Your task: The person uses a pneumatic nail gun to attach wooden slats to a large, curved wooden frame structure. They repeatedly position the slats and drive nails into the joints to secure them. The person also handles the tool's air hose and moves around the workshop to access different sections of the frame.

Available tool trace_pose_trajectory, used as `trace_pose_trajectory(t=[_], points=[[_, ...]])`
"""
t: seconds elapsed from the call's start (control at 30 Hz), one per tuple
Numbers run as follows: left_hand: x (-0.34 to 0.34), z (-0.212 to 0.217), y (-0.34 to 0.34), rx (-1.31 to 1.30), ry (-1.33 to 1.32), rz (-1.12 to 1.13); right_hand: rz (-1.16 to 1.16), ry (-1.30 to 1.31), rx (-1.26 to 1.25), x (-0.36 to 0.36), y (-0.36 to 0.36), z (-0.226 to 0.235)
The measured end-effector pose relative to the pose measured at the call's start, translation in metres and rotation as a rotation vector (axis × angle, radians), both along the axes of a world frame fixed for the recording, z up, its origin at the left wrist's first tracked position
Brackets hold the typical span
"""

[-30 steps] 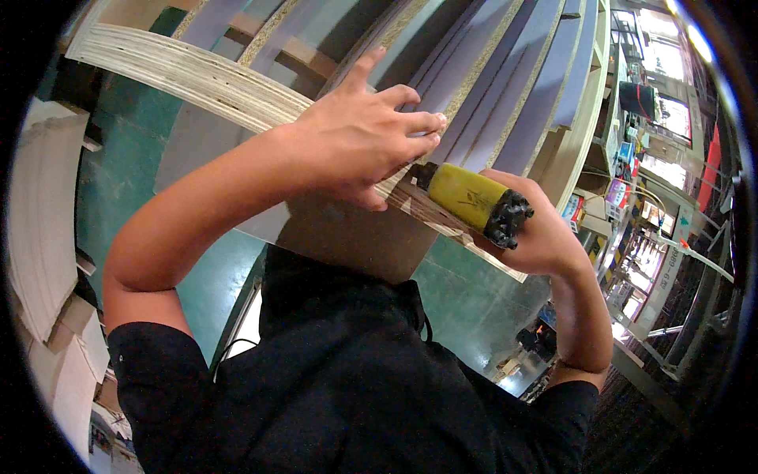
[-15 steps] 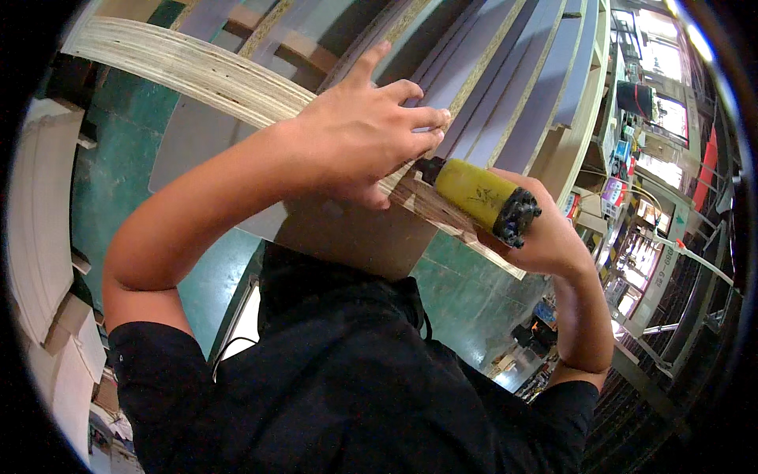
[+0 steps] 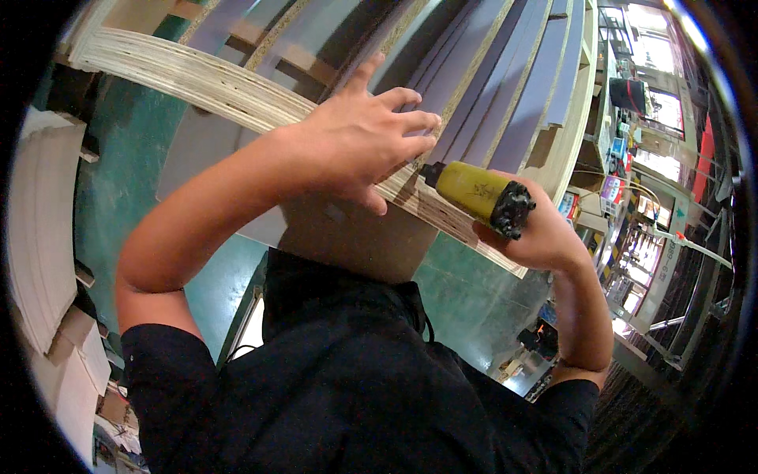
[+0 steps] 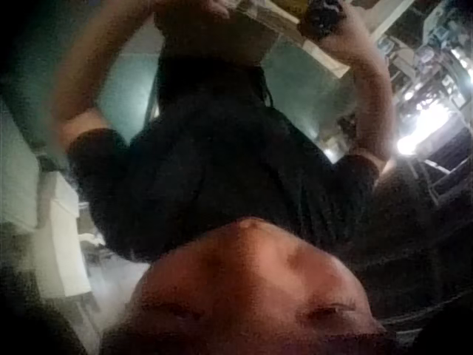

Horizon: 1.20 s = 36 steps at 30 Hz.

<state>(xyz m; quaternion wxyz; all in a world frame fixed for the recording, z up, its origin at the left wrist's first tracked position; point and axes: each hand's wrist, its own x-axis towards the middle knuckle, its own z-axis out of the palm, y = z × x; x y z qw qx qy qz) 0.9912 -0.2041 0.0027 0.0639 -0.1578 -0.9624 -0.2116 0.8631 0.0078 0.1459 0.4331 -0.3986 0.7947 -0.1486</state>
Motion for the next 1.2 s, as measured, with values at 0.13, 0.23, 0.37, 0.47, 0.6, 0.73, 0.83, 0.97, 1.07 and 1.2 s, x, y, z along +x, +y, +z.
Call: trace_pose_trajectory(t=[0.13, 0.23, 0.37, 0.47, 0.6, 0.73, 0.83, 0.97, 1.07, 1.2], points=[[0.019, 0.01, -0.045, 0.067, 0.078, 0.039, -0.107, 0.021, 0.059, -0.001, -0.008, 0.005], [0.038, 0.007, -0.081, 0.016, 0.044, 0.073, -0.059, 0.005, -0.028, 0.008, -0.033, 0.002], [0.044, 0.0, -0.101, 0.002, -0.025, 0.06, -0.019, -0.081, -0.114, 0.017, -0.062, -0.015], [0.04, 0.004, -0.1, -0.003, -0.12, 0.057, -0.041, -0.09, -0.073, 0.027, -0.079, -0.016], [0.037, 0.009, -0.1, -0.008, -0.257, 0.044, 0.028, -0.06, -0.073, 0.032, -0.09, -0.014], [0.036, 0.001, -0.101, 0.131, -0.364, 0.053, 0.014, -0.077, -0.053, 0.033, -0.09, -0.02], [0.035, -0.002, -0.101, 0.135, -0.358, 0.069, 0.014, -0.055, -0.043, 0.032, -0.091, -0.021], [0.036, 0.01, -0.1, 0.018, -0.334, 0.081, 0.015, -0.033, -0.054, 0.032, -0.091, -0.022], [0.036, 0.012, -0.1, 0.017, -0.35, 0.084, 0.032, -0.03, -0.018, 0.03, -0.092, -0.02], [0.036, 0.013, -0.098, 0.006, -0.351, 0.091, 0.029, -0.05, 0.013, 0.028, -0.093, -0.019]])
